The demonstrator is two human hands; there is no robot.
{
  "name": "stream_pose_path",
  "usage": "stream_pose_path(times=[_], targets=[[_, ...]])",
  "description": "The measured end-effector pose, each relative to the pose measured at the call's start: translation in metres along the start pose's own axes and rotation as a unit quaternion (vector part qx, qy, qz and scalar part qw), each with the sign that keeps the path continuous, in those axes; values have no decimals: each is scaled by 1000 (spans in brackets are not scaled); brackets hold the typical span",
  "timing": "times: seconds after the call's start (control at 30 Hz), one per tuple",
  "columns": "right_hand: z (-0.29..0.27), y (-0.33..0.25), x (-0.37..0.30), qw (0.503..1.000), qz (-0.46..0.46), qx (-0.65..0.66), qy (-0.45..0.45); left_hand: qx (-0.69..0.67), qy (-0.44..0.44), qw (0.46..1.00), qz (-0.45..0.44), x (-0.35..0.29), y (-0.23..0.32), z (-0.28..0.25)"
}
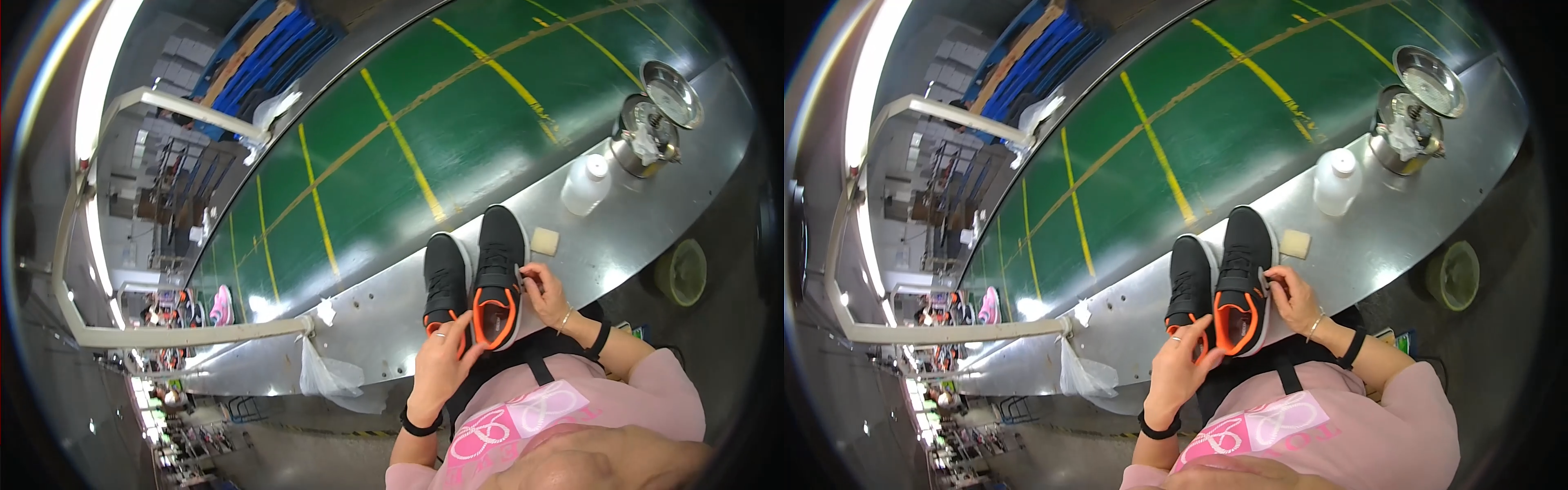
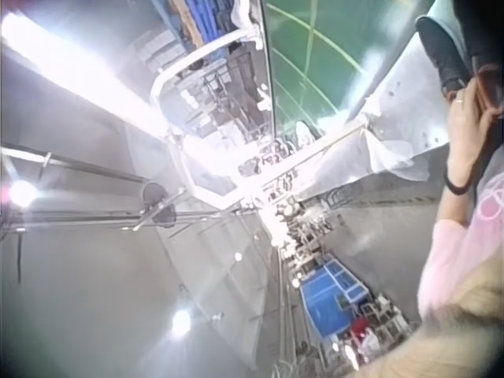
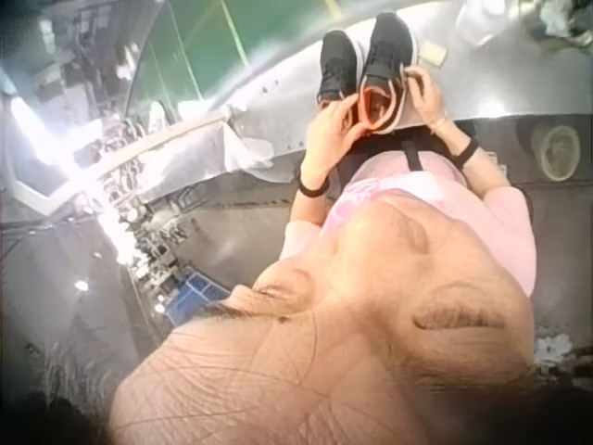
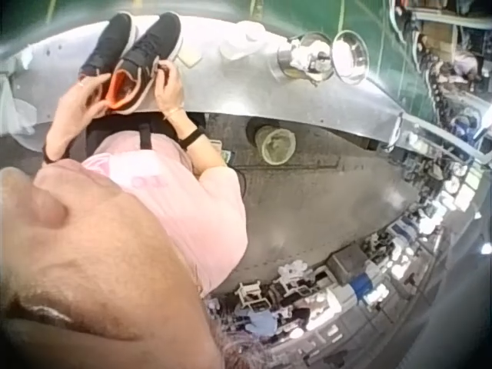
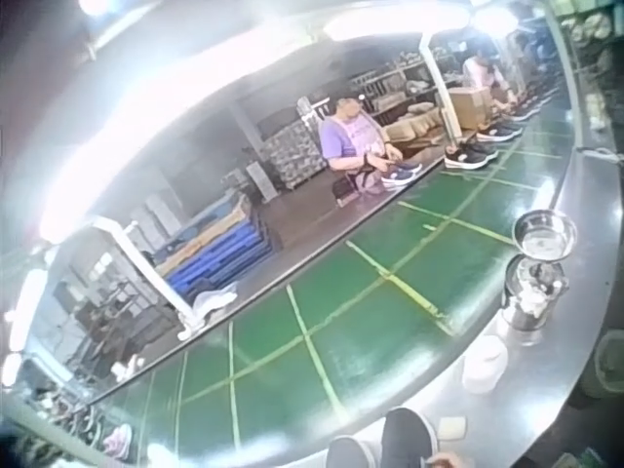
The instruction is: Cleaning and inspecting multiple pairs of shoes on a manufacturing conveyor belt.
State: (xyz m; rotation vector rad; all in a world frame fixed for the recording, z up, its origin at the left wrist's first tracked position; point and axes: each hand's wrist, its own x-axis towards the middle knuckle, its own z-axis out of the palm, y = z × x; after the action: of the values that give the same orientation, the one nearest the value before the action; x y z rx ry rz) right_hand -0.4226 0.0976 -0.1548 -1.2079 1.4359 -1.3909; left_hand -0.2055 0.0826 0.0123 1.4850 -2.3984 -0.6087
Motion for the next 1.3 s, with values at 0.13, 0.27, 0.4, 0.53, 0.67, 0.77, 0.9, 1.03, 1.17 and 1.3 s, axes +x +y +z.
stream_pose_path(times=[0.13, 0.27, 0.4, 0.53, 0.67, 0.77, 0.9, 1.03, 1.17, 1.3], targets=[[0, 9, -1, 1000, -11, -12, 7, 47, -198, 978, -52, -11, -1, -6], [3, 12, -2, 999, -26, -27, 4, 12, -195, 981, -5, -9, -23, 24], [4, 15, -4, 1000, -10, -8, -1, -13, -151, 988, 30, 3, -43, 38], [-1, 16, -5, 1000, 4, 26, -3, -141, -152, 976, 60, 41, -63, -2], [-3, 14, -7, 999, 28, -21, -20, -215, -162, 962, -40, 90, -88, -34], [-2, 7, -4, 998, -11, -55, -30, -173, -82, 981, -23, 136, -114, -52], [-3, 4, 0, 996, -8, -70, -54, -76, 31, 997, 5, 215, -172, -55], [-5, 4, -3, 994, -7, -87, -57, 179, 59, 982, -25, 293, -254, -59], [12, 4, 14, 991, -16, -73, -108, 252, 124, 947, -156, 282, -308, -73], [6, -2, 7, 990, -12, -104, -93, 243, 161, 949, -122, 272, -297, -48]])
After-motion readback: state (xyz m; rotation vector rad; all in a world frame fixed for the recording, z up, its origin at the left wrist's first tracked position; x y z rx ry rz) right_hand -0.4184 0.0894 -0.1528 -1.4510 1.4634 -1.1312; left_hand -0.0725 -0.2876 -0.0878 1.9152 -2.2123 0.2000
